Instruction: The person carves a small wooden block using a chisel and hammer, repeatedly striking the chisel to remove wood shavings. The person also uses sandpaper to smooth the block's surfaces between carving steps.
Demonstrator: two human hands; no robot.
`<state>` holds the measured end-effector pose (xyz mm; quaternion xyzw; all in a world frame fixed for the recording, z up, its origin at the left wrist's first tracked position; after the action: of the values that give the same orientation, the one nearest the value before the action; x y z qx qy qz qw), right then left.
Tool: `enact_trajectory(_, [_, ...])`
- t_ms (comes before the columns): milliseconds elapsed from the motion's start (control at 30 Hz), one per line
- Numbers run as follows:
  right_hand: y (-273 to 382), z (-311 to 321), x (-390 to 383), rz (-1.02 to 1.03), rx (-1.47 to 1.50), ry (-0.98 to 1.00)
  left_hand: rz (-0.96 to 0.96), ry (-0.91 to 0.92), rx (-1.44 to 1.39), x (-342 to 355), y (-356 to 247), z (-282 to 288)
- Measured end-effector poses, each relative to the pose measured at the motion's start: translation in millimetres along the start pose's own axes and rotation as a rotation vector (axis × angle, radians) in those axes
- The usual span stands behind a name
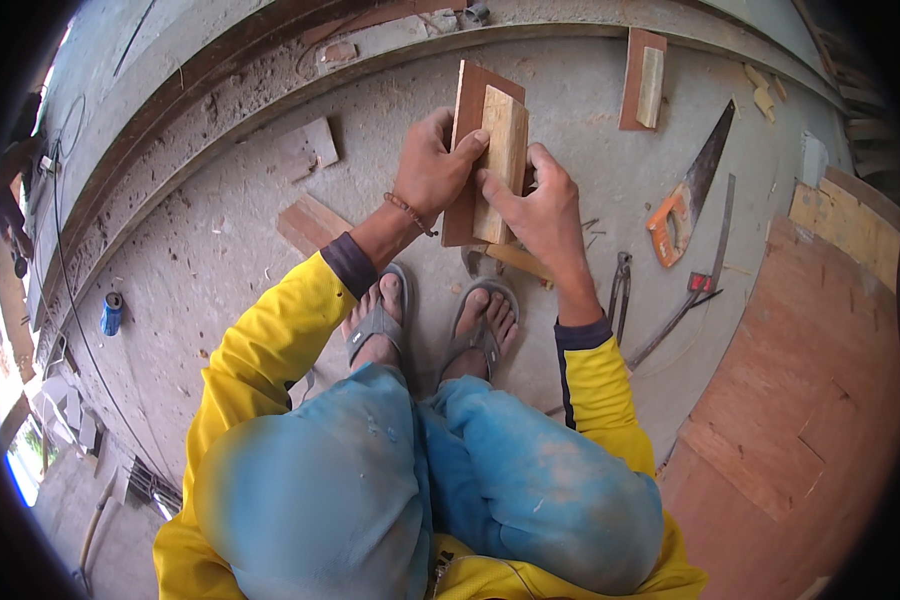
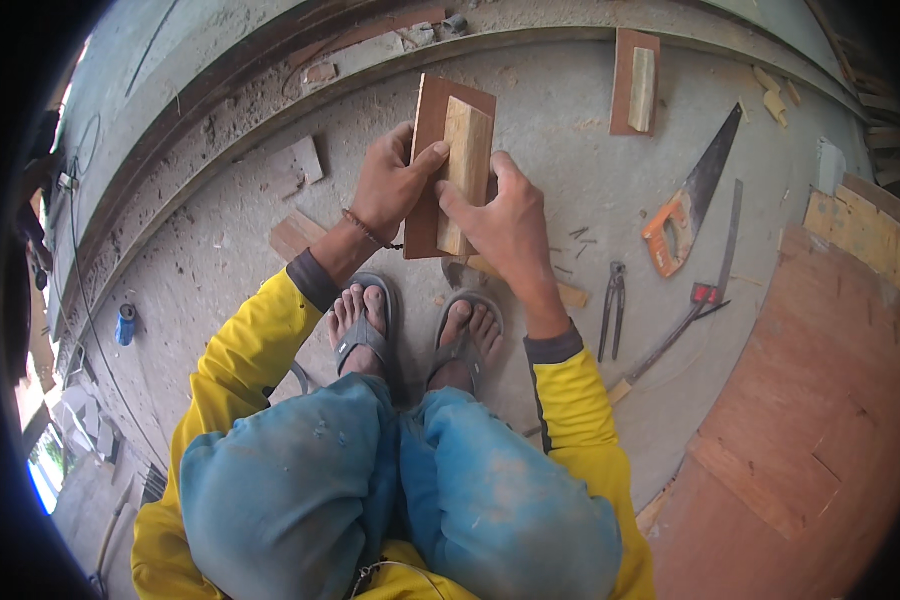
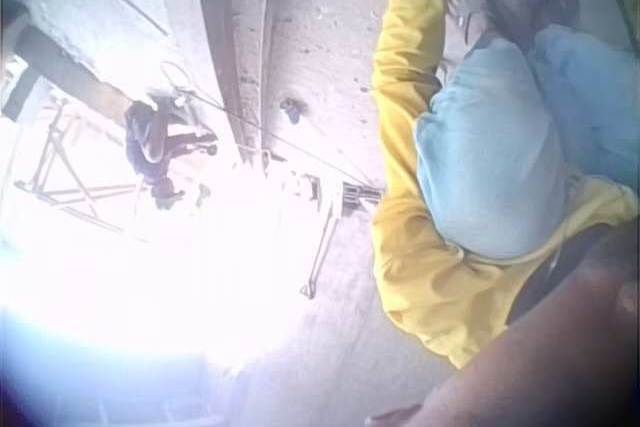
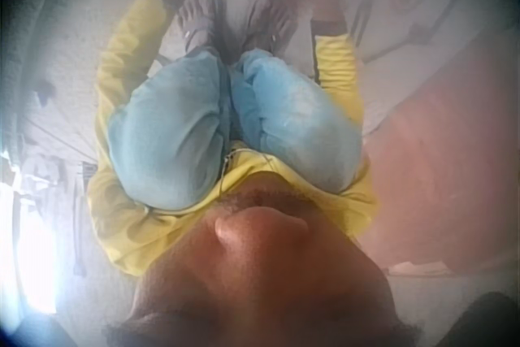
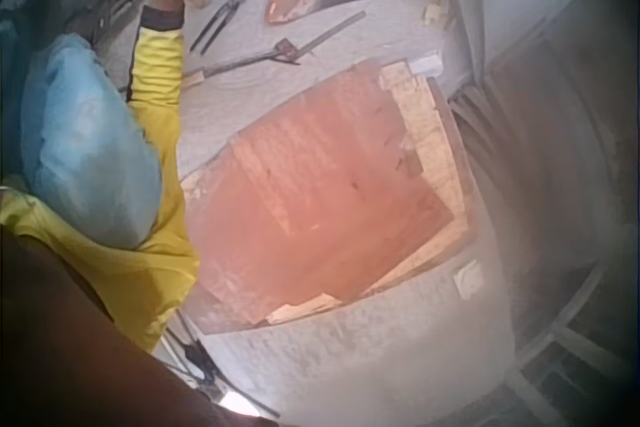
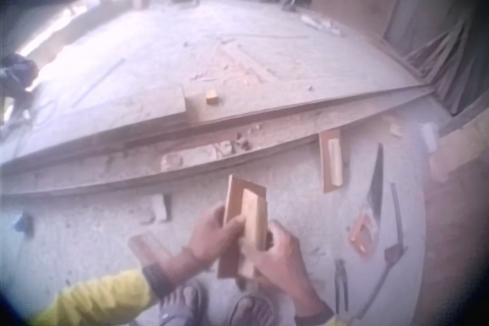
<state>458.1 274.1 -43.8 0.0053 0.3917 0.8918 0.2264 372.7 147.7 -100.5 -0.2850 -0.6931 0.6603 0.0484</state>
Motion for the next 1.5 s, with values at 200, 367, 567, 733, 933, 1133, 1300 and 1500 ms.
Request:
enact_trajectory(200, [8.6,0.8,3.8,0.001,-0.055,-0.055,-0.114,-0.001,-0.015,3.0,-7.5,-0.5])
enact_trajectory(367, [18.8,2.6,-0.1,0.115,-0.181,-0.147,-0.122,0.022,-0.231,0.7,-8.5,-4.5])
enact_trajectory(567, [30.4,6.6,-3.2,0.181,-0.224,-0.199,-0.165,0.042,-0.361,1.3,-10.8,-7.0])
enact_trajectory(733, [32.9,8.0,-3.5,0.2,-0.241,-0.231,-0.131,0.081,-0.371,-0.2,-13.0,-9.2])
enact_trajectory(933, [32.2,5.3,-4.2,0.192,-0.266,-0.211,-0.063,0.02,-0.364,-1.3,-15.0,-4.0])
enact_trajectory(1133, [20.6,9.0,-6.6,0.227,-0.121,-0.197,-0.046,0.01,-0.381,15.9,-8.5,10.0])
enact_trajectory(1300, [5.7,32.1,-16.7,0.176,0.021,-0.291,0.001,-0.032,-0.472,20.7,-5.3,30.1])
enact_trajectory(1500, [38.1,11.9,-14.2,0.258,-0.159,-0.207,-0.059,0.049,-0.359,7.4,-13.7,10.5])
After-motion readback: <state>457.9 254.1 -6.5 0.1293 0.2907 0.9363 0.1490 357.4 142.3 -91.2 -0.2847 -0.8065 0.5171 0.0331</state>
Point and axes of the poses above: each hand's wrist, its own x-axis towards the middle knuckle, its own z-axis out of the back of the hand, y = z × x, the point moved 10 cm from there along x, towards the middle knuckle, and after that the axes turned 9 degrees about -x, right-handed, at the moved point
